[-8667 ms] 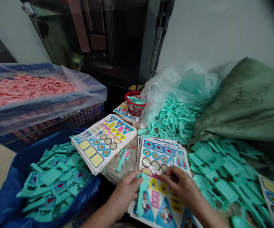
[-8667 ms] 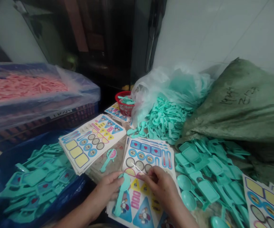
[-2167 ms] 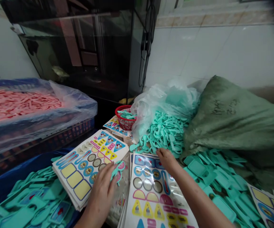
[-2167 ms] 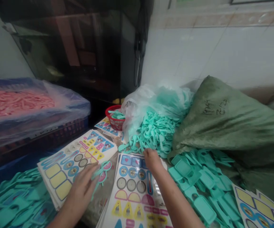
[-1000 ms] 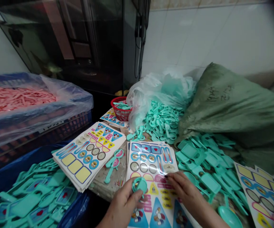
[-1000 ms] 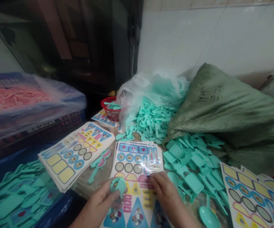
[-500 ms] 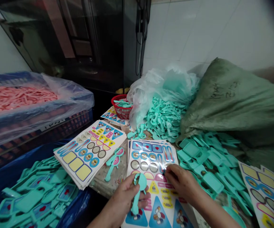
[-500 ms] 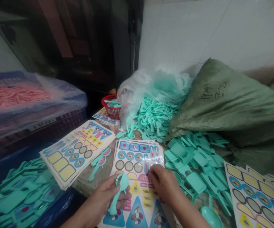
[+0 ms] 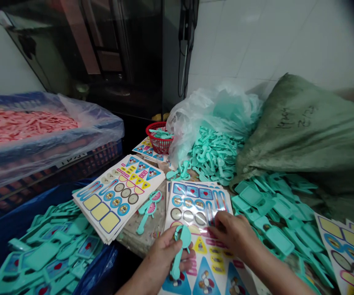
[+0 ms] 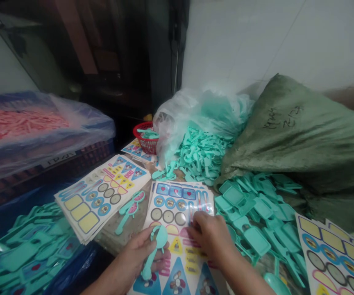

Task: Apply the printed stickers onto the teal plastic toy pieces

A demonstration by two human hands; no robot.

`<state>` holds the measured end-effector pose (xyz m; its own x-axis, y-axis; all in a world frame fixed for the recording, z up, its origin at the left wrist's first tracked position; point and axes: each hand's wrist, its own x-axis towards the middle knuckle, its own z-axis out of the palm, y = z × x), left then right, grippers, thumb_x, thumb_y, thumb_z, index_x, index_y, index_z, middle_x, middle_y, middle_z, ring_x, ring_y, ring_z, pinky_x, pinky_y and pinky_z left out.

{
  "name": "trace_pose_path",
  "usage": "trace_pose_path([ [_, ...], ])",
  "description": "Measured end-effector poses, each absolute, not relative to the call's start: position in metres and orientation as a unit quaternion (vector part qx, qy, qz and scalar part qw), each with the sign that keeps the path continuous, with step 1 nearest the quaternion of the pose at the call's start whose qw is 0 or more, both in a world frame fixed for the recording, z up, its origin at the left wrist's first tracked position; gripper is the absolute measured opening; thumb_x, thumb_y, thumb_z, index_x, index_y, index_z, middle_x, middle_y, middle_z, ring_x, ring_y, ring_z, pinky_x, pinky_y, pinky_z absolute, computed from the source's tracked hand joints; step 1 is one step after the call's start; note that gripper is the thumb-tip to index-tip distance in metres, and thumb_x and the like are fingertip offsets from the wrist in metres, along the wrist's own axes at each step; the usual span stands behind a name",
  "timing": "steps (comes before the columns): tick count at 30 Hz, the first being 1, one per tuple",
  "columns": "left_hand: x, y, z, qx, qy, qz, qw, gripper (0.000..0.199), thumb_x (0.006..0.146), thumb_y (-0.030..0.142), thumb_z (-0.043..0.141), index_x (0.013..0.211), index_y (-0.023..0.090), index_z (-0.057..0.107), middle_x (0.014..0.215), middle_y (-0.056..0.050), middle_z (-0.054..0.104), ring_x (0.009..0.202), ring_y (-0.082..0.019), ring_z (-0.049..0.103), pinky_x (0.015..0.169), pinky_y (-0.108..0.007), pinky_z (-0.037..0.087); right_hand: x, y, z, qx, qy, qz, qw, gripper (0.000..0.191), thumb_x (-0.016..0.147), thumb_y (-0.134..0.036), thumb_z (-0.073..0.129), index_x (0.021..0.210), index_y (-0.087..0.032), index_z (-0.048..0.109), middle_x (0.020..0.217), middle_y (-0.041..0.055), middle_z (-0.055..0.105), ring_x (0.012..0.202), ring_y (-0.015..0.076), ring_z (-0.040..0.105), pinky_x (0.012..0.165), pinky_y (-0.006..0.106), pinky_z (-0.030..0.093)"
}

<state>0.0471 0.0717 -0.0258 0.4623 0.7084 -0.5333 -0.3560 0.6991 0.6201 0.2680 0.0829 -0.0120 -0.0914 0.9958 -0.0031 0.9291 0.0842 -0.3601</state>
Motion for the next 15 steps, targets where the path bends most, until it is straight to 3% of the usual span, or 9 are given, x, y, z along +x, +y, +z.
trace_pose_path([
  [4, 0.048, 0.070, -0.027, 0.234, 0.400, 0.334, 0.821, 0.046, 0.073, 0.034, 0.070, 0.113, 0.019, 0.054, 0.090, -0.005, 0.064, 0.079, -0.020, 0.067, 0.076, -0.035, 0.051, 0.255, 0.068, -0.005, -0.616, -0.774, 0.067, 0.134, 0.017, 0.076, -0.029, 0.059, 0.062, -0.020, 0.056, 0.062, 0.0006, 0.061, 0.056, 0.0149, 0.052, 0.062, 0.031, 0.029],
  [10, 0.047, 0.068, -0.025, 0.236, 0.388, 0.349, 0.819, 0.042, 0.076, 0.034, 0.067, 0.113, 0.019, 0.055, 0.093, -0.005, 0.066, 0.084, -0.020, 0.066, 0.080, -0.035, 0.050, 0.251, 0.054, 0.003, -0.666, -0.529, 0.384, 0.359, 0.038, 0.077, -0.056, 0.056, 0.063, -0.022, 0.045, 0.055, -0.0048, 0.045, 0.052, 0.0120, 0.041, 0.050, 0.024, 0.031],
  [15, 0.049, 0.065, -0.004, 0.273, 0.321, 0.406, 0.811, 0.035, 0.084, 0.031, 0.058, 0.117, 0.019, 0.055, 0.104, -0.008, 0.067, 0.097, -0.020, 0.062, 0.089, -0.033, 0.045, 0.216, 0.050, 0.013, -0.591, -0.424, 0.524, 0.444, 0.037, 0.076, -0.055, 0.060, 0.067, -0.021, 0.047, 0.063, -0.0045, 0.047, 0.060, 0.0114, 0.044, 0.056, 0.021, 0.038],
])
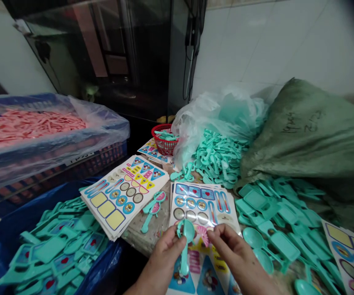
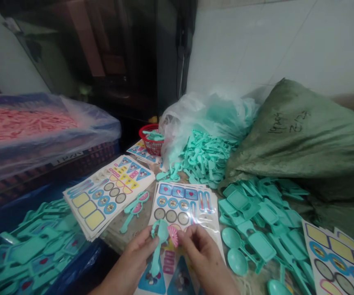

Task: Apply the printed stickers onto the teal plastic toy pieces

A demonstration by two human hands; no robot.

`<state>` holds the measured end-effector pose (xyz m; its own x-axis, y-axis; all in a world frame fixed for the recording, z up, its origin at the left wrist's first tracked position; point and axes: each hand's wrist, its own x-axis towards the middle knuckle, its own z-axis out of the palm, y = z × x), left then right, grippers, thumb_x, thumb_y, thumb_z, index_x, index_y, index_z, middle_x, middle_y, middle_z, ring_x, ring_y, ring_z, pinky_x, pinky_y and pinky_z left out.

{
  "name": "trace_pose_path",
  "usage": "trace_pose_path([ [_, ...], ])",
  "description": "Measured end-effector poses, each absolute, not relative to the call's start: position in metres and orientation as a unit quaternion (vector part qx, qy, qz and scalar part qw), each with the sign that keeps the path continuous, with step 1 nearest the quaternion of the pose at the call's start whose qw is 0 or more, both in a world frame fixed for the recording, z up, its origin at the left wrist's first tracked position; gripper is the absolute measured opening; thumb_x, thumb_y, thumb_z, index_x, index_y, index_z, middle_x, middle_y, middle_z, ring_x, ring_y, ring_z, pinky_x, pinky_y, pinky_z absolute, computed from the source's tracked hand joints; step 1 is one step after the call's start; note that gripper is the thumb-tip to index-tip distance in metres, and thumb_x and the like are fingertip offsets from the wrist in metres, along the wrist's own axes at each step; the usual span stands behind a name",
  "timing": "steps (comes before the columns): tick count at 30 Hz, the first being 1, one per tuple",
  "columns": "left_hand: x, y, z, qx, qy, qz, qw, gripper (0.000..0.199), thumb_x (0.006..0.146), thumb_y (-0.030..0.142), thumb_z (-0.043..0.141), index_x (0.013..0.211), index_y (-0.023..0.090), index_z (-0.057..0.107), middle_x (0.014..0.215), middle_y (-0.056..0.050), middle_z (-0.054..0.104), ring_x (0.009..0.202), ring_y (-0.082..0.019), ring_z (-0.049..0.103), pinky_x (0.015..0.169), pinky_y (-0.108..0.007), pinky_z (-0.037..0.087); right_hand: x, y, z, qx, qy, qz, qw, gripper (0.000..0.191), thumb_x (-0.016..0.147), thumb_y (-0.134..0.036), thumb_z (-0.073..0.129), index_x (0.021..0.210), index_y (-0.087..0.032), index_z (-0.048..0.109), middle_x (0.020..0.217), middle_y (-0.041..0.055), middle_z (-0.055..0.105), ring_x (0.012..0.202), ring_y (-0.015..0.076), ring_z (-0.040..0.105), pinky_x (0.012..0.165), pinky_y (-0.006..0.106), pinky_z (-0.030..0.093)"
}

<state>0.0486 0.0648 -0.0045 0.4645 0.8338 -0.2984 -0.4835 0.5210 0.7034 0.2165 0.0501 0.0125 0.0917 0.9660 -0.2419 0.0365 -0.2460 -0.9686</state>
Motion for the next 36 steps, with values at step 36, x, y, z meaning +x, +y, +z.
trace_pose_path([
  [36, 0.038, 0.053, 0.008, 0.268, 0.307, 0.439, 0.801, 0.037, 0.084, 0.025, 0.060, 0.119, 0.018, 0.050, 0.115, -0.013, 0.064, 0.107, -0.026, 0.060, 0.087, -0.038, 0.048, 0.176, 0.047, 0.002, -0.618, -0.444, 0.475, 0.442, 0.034, 0.078, -0.052, 0.059, 0.071, -0.023, 0.045, 0.060, -0.0063, 0.041, 0.056, 0.0110, 0.036, 0.050, 0.022, 0.031],
])
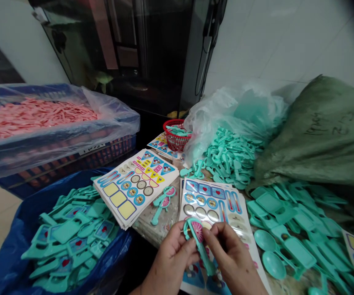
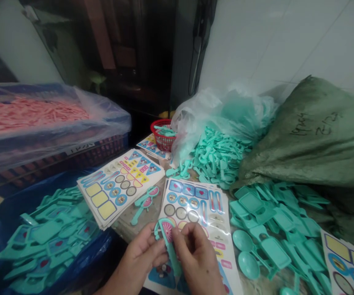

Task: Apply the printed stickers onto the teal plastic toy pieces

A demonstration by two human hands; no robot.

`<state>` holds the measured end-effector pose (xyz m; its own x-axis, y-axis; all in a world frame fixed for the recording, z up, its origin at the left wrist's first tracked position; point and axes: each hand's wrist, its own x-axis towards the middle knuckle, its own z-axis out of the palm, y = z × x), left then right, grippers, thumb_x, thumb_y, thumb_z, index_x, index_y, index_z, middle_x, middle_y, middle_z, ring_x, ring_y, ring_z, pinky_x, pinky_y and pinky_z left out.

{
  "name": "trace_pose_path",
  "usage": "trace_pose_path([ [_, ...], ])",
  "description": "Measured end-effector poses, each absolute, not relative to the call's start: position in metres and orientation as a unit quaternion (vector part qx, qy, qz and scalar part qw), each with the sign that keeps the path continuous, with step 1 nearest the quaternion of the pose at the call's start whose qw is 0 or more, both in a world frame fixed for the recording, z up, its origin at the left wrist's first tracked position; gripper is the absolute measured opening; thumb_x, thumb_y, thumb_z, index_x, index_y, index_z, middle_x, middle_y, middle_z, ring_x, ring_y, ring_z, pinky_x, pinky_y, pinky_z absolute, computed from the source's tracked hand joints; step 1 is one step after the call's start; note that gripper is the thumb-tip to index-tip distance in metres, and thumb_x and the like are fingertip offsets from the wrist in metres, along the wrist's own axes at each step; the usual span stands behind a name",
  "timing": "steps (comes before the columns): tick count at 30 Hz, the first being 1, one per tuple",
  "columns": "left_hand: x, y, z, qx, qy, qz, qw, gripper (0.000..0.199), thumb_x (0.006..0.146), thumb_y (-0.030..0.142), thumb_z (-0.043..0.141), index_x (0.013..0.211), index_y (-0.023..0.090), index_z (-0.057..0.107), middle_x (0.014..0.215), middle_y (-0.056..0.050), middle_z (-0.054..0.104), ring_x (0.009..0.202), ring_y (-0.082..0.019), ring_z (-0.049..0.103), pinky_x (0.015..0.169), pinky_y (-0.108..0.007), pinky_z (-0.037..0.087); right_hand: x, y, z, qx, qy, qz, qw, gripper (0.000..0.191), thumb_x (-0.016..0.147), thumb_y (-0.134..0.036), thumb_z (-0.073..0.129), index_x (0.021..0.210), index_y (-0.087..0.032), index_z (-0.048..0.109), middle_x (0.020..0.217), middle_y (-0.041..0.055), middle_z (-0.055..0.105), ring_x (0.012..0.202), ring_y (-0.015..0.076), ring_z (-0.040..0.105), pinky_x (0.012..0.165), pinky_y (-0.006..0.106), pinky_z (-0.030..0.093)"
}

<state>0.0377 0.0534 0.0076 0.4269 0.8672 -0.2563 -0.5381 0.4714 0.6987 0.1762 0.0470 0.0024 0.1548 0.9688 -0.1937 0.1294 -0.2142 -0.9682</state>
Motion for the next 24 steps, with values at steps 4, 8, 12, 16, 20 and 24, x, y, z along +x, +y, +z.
trace_pose_path([
  [4, 0.038, 0.053, 0.009, 0.274, 0.322, 0.434, 0.795, 0.038, 0.083, 0.026, 0.060, 0.119, 0.017, 0.050, 0.113, -0.013, 0.064, 0.105, -0.025, 0.061, 0.084, -0.035, 0.048, 0.177, 0.047, -0.001, -0.626, -0.451, 0.466, 0.434, 0.034, 0.077, -0.053, 0.059, 0.071, -0.022, 0.045, 0.060, -0.0060, 0.041, 0.055, 0.0111, 0.036, 0.049, 0.022, 0.032],
  [8, 0.039, 0.053, 0.007, 0.281, 0.333, 0.433, 0.790, 0.041, 0.082, 0.028, 0.062, 0.119, 0.017, 0.049, 0.107, -0.011, 0.066, 0.099, -0.023, 0.062, 0.081, -0.033, 0.048, 0.176, 0.047, 0.000, -0.628, -0.457, 0.463, 0.427, 0.033, 0.080, -0.053, 0.056, 0.072, -0.023, 0.044, 0.061, -0.0062, 0.040, 0.056, 0.0113, 0.035, 0.051, 0.022, 0.031],
  [12, 0.038, 0.053, 0.006, 0.293, 0.350, 0.429, 0.780, 0.040, 0.081, 0.030, 0.062, 0.118, 0.018, 0.050, 0.103, -0.009, 0.066, 0.095, -0.021, 0.062, 0.079, -0.030, 0.048, 0.175, 0.047, 0.000, -0.630, -0.469, 0.447, 0.428, 0.035, 0.081, -0.053, 0.055, 0.072, -0.022, 0.041, 0.061, -0.0061, 0.039, 0.057, 0.0112, 0.035, 0.052, 0.023, 0.031],
  [16, 0.037, 0.052, 0.007, 0.305, 0.364, 0.419, 0.774, 0.046, 0.081, 0.034, 0.062, 0.122, 0.020, 0.048, 0.099, -0.008, 0.066, 0.090, -0.018, 0.063, 0.076, -0.028, 0.048, 0.174, 0.046, -0.002, -0.644, -0.487, 0.417, 0.417, 0.035, 0.080, -0.056, 0.053, 0.074, -0.023, 0.041, 0.062, -0.0060, 0.041, 0.057, 0.0116, 0.038, 0.052, 0.023, 0.034],
  [20, 0.037, 0.048, 0.001, 0.350, 0.393, 0.406, 0.747, 0.047, 0.078, 0.043, 0.063, 0.118, 0.020, 0.052, 0.090, -0.005, 0.068, 0.078, -0.015, 0.062, 0.069, -0.025, 0.047, 0.178, 0.044, -0.003, -0.695, -0.540, 0.328, 0.344, 0.040, 0.078, -0.060, 0.052, 0.070, -0.023, 0.041, 0.058, -0.0062, 0.042, 0.054, 0.0123, 0.041, 0.051, 0.023, 0.033],
  [24, 0.035, 0.046, -0.007, 0.408, 0.433, 0.410, 0.691, 0.040, 0.075, 0.048, 0.063, 0.102, 0.019, 0.060, 0.079, -0.003, 0.068, 0.072, -0.016, 0.061, 0.066, -0.024, 0.048, 0.184, 0.046, 0.000, -0.720, -0.579, 0.250, 0.291, 0.044, 0.074, -0.065, 0.053, 0.069, -0.023, 0.042, 0.060, -0.0037, 0.048, 0.056, 0.0150, 0.048, 0.053, 0.025, 0.036],
])
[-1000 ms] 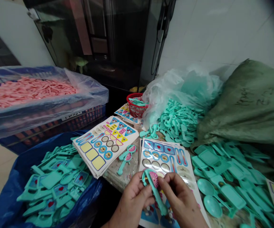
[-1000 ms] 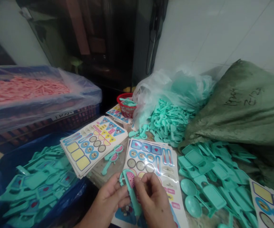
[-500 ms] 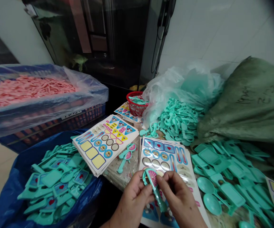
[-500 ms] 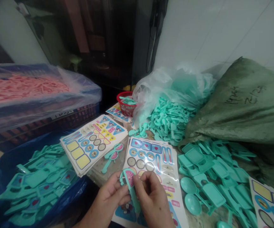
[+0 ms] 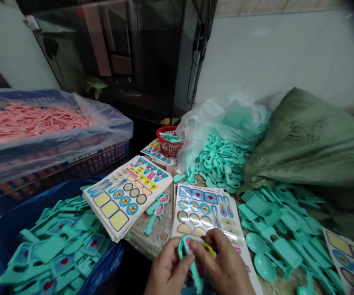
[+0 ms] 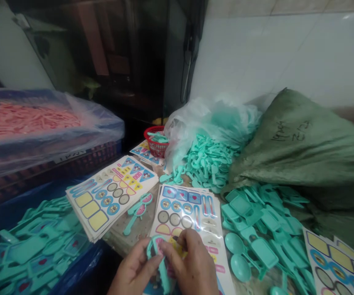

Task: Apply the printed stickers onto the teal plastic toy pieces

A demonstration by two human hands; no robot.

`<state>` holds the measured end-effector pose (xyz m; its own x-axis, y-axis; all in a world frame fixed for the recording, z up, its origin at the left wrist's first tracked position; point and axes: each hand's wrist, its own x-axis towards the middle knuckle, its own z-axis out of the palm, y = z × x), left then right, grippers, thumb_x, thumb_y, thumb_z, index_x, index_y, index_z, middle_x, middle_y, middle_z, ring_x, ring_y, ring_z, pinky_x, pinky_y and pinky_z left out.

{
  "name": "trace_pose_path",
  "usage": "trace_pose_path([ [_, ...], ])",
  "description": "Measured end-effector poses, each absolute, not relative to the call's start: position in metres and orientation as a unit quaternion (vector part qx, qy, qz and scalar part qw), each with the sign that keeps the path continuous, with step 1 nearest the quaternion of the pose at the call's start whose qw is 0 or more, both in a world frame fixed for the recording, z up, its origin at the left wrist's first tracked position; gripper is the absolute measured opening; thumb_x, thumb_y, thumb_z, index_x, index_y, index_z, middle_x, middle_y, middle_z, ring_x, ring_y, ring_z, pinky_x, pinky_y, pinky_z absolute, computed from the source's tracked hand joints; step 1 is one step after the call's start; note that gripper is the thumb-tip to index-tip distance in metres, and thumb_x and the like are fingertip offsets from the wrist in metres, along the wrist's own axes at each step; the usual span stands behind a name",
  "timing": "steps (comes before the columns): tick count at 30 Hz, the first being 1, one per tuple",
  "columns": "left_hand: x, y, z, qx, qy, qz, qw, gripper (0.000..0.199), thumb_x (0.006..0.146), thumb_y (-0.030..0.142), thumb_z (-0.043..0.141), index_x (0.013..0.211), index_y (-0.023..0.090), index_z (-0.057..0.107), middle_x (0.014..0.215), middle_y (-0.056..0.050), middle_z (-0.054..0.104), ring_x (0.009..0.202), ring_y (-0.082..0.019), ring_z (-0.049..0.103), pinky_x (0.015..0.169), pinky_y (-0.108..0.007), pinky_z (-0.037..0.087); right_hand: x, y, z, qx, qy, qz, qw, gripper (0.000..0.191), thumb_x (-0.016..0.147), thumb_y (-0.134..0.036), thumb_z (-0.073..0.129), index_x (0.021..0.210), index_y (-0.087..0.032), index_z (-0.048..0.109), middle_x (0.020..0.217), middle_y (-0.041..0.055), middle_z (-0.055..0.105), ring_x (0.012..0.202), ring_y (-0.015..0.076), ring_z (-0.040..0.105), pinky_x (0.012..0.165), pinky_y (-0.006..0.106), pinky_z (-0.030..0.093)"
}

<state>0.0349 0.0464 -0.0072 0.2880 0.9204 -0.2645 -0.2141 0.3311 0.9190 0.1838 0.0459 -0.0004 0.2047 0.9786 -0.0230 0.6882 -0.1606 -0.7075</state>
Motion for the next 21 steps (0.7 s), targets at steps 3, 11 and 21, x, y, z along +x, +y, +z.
trace_pose_path([
  [3, 0.031, 0.048, -0.003, 0.436, 0.446, 0.393, 0.676, 0.039, 0.075, 0.049, 0.062, 0.101, 0.019, 0.061, 0.078, -0.004, 0.069, 0.076, -0.019, 0.063, 0.071, -0.027, 0.050, 0.187, 0.049, 0.001, -0.721, -0.592, 0.226, 0.282, 0.045, 0.071, -0.066, 0.055, 0.070, -0.023, 0.044, 0.063, -0.0021, 0.051, 0.059, 0.0161, 0.051, 0.054, 0.025, 0.038],
  [11, 0.002, 0.083, 0.011, 0.542, 0.565, 0.381, 0.492, 0.039, 0.080, 0.053, 0.050, 0.101, 0.021, 0.057, 0.070, -0.001, 0.067, 0.064, -0.019, 0.063, 0.061, -0.027, 0.051, 0.241, 0.054, -0.002, -0.726, -0.598, 0.166, 0.296, 0.040, 0.087, -0.055, 0.039, 0.065, -0.022, 0.046, 0.060, -0.0013, 0.049, 0.056, 0.0143, 0.050, 0.053, 0.024, 0.040],
  [21, -0.026, 0.152, -0.030, 0.695, 0.576, 0.399, 0.163, 0.048, 0.081, 0.046, 0.040, 0.109, 0.012, 0.060, 0.119, -0.022, 0.061, 0.113, -0.037, 0.054, 0.098, -0.055, 0.039, 0.410, 0.095, -0.026, -0.805, -0.541, -0.061, 0.235, 0.044, 0.067, -0.045, 0.049, 0.094, -0.012, 0.062, 0.077, 0.0162, 0.060, 0.086, 0.0339, 0.058, 0.076, 0.045, 0.045],
])
